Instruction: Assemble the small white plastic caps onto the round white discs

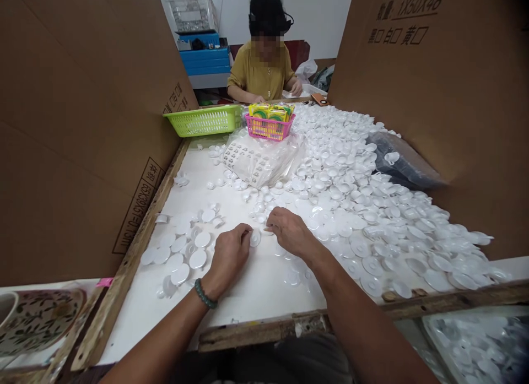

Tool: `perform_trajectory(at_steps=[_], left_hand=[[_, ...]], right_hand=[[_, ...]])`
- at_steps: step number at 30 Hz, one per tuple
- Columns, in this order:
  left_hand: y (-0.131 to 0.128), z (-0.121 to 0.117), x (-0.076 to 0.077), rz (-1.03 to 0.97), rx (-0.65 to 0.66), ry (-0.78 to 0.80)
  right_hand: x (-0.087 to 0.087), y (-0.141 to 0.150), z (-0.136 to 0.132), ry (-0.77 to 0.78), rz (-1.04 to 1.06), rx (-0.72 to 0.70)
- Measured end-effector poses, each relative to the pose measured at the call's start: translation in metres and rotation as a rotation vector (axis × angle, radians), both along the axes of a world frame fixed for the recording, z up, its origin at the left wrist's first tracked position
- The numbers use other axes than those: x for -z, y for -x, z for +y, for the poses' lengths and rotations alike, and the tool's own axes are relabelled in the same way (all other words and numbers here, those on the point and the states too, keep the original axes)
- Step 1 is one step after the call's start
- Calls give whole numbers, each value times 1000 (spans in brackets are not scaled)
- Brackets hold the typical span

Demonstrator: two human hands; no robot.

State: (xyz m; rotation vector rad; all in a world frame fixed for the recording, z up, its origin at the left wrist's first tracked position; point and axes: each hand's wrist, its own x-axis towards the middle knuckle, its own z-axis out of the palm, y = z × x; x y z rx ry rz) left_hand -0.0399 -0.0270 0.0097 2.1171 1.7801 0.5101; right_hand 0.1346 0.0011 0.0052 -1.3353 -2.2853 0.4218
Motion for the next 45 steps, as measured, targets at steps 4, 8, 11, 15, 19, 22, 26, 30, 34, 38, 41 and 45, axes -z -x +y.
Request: perform_trajectory(at_steps=[4, 8, 11, 15, 19, 22, 26, 30, 34, 38, 41, 45], left_hand=[[-3, 1, 3, 1, -26, 41], [0, -7, 9, -8, 6, -26], [5, -12, 15, -35, 75, -86], [4, -14, 20, -22, 165, -108], [-1, -18, 19, -64, 231, -87], [-4, -24, 17, -76, 262, -82], [-6, -29, 17, -68, 253, -88], [-6, -27, 23, -73, 204, -147], [-3, -22, 27, -68, 126, -167], [0, -18, 28, -97, 43, -134], [1, -17, 29, -143, 4, -120], [1, -15, 32, -191, 2, -109]], right_hand=[[2, -1, 0, 30, -11, -12], [2, 0, -1, 72, -62, -46], [2, 0, -1, 60, -81, -56], [4, -2, 1, 45, -39, -47], [4, 2, 1, 71, 141, 74], [3, 11, -1, 99, 332, -37], [3, 17, 1, 60, 375, -58], [11, 13, 10, -56, 43, 58], [20, 11, 20, -91, -208, 32], [19, 14, 21, -105, -213, 53], [13, 15, 13, -106, -137, 9], [9, 14, 2, -97, -153, -97]])
